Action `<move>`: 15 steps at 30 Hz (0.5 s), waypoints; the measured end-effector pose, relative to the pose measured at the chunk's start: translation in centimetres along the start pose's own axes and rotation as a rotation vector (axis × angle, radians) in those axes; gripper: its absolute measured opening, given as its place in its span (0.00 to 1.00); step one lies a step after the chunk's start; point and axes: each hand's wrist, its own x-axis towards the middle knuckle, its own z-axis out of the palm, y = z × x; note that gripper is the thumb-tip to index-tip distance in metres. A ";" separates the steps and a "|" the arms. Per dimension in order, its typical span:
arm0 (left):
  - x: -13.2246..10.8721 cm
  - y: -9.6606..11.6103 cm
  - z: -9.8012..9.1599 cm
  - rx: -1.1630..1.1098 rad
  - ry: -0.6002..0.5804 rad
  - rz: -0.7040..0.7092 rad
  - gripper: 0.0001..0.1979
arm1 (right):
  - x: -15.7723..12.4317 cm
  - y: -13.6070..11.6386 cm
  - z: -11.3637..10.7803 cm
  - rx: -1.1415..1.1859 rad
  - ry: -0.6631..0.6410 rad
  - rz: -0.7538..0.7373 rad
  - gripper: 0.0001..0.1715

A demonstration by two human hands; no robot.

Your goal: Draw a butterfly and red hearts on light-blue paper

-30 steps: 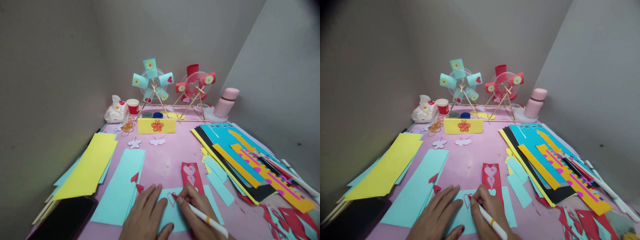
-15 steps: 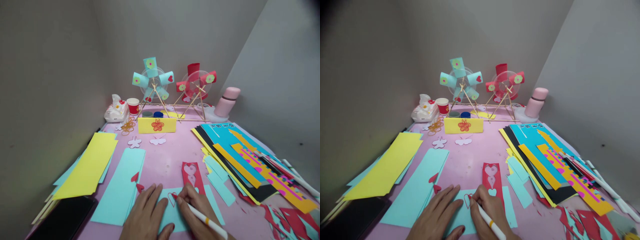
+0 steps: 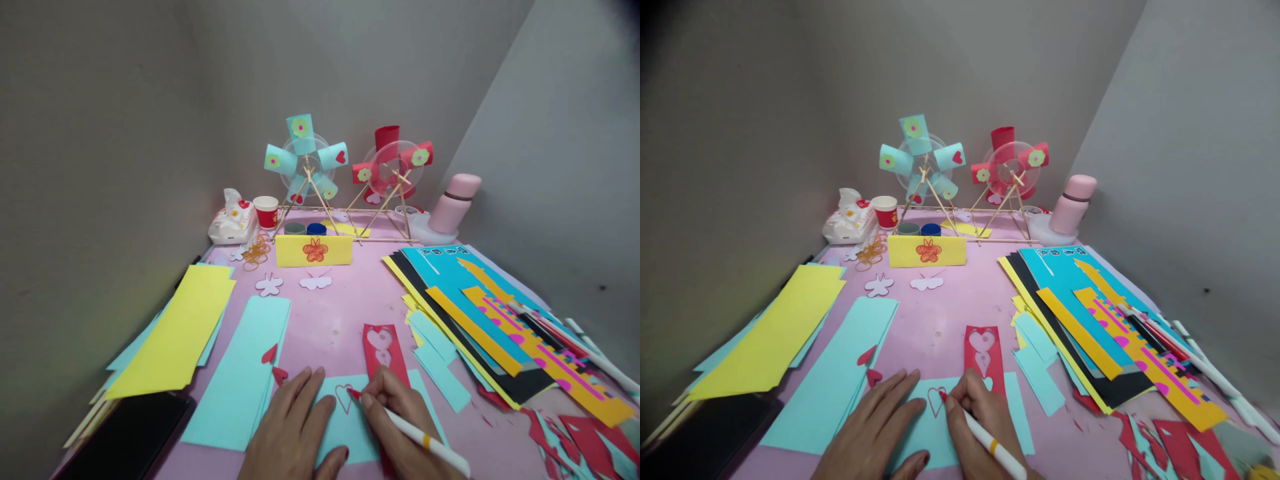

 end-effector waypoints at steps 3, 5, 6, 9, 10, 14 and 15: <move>-0.1 0.0 0.2 -0.014 0.012 -0.018 0.17 | -0.1 0.0 -0.1 0.026 0.015 0.008 0.17; -0.1 0.0 0.2 -0.023 0.017 -0.018 0.17 | -0.1 0.2 -0.1 0.060 0.039 0.024 0.17; 0.0 0.0 0.2 -0.025 0.017 -0.015 0.17 | -0.2 0.3 -0.1 0.081 0.049 0.031 0.17; 0.0 0.0 0.2 -0.023 0.006 -0.010 0.18 | -0.2 0.7 -0.3 0.160 0.068 0.039 0.19; 0.0 0.0 0.1 -0.025 0.003 -0.012 0.18 | -0.2 0.8 -0.5 0.188 0.081 0.033 0.20; -0.1 -0.2 -0.2 -0.053 0.009 -0.029 0.16 | -0.1 0.5 -1.3 0.310 0.121 -0.003 0.19; -0.1 -0.2 -0.4 -0.056 0.016 -0.037 0.16 | 0.0 0.2 -1.6 0.329 0.128 -0.003 0.19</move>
